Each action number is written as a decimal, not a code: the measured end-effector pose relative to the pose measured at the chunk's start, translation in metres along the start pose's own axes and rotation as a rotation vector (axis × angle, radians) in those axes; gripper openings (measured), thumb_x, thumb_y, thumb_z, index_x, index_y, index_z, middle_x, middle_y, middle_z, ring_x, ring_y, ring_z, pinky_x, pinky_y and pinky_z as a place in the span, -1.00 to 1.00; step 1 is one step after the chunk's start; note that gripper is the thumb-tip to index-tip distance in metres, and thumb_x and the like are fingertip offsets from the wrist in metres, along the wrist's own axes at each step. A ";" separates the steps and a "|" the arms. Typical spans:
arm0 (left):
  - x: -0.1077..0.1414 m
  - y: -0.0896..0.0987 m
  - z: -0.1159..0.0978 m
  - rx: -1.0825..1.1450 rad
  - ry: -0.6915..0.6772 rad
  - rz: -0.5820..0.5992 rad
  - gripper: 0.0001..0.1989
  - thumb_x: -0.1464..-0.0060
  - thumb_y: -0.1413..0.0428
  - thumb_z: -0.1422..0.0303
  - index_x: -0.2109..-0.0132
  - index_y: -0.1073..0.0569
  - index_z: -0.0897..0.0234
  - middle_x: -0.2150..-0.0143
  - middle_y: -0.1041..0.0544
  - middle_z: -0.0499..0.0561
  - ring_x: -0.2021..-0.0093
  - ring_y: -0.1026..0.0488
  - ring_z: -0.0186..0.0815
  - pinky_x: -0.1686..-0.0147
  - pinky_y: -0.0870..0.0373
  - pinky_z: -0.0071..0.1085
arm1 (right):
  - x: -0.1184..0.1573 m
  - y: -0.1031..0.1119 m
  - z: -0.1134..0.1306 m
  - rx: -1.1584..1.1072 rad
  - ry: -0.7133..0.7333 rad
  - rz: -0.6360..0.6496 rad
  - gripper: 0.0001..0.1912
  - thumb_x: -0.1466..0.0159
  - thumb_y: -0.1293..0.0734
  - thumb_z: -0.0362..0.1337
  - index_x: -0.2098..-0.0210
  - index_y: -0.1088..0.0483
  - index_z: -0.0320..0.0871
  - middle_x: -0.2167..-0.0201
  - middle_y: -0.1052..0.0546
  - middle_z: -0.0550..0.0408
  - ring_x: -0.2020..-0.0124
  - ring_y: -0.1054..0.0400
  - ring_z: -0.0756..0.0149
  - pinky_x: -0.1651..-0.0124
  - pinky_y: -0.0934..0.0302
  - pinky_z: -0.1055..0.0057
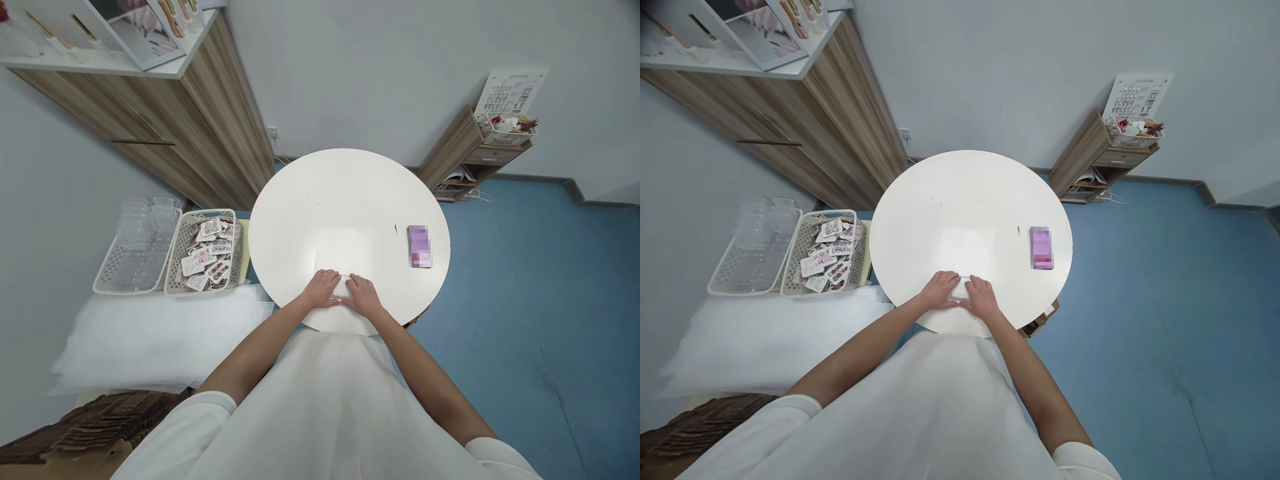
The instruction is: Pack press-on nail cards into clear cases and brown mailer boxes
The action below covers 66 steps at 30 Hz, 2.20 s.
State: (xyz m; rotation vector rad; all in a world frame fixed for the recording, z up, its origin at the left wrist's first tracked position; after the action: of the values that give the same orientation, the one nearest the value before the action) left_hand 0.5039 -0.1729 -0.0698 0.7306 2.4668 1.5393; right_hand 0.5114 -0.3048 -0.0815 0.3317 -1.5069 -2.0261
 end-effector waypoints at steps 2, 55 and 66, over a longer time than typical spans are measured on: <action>0.000 -0.007 -0.001 -0.014 0.022 0.016 -0.42 0.15 -0.12 0.25 -0.06 -0.20 0.27 -0.09 -0.26 0.18 -0.07 -0.20 -0.07 -0.03 -0.05 -0.21 | 0.001 -0.004 0.002 0.024 -0.021 0.059 -0.59 -0.08 -0.32 -0.20 0.10 -0.20 -0.13 -0.13 -0.17 -0.14 -0.04 -0.13 0.05 0.03 -0.05 0.18; 0.040 -0.035 -0.018 -0.100 0.083 0.020 -0.41 0.05 -0.05 0.32 -0.17 -0.10 0.10 -0.28 0.02 0.11 -0.20 -0.04 -0.03 -0.07 0.00 -0.10 | 0.029 -0.014 -0.032 -1.137 -0.807 -0.075 -0.84 -0.01 -0.28 -0.21 0.46 -0.24 -0.15 0.44 -0.43 0.08 0.41 -0.33 0.35 0.40 -0.25 0.43; 0.049 -0.035 -0.029 -0.115 0.012 -0.007 -0.29 0.07 -0.06 0.33 -0.23 0.03 0.08 -0.29 0.04 0.08 -0.26 0.09 -0.06 -0.14 0.18 -0.05 | 0.006 -0.013 -0.007 -1.102 -0.621 0.055 -0.79 -0.11 -0.21 -0.30 0.25 -0.30 -0.22 0.36 -0.47 0.00 0.37 -0.39 0.37 0.33 -0.30 0.43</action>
State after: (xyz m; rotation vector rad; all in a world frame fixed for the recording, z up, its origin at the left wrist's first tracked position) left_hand 0.4394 -0.1860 -0.0800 0.6953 2.3625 1.6717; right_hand 0.5062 -0.3114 -0.0948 -0.8177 -0.4372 -2.6724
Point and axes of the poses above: each hand's wrist, its own x-axis away from the middle knuckle, its own y-axis out of the back of the hand, z = x × y, the point moved 5 cm from there along -x, towards the middle knuckle
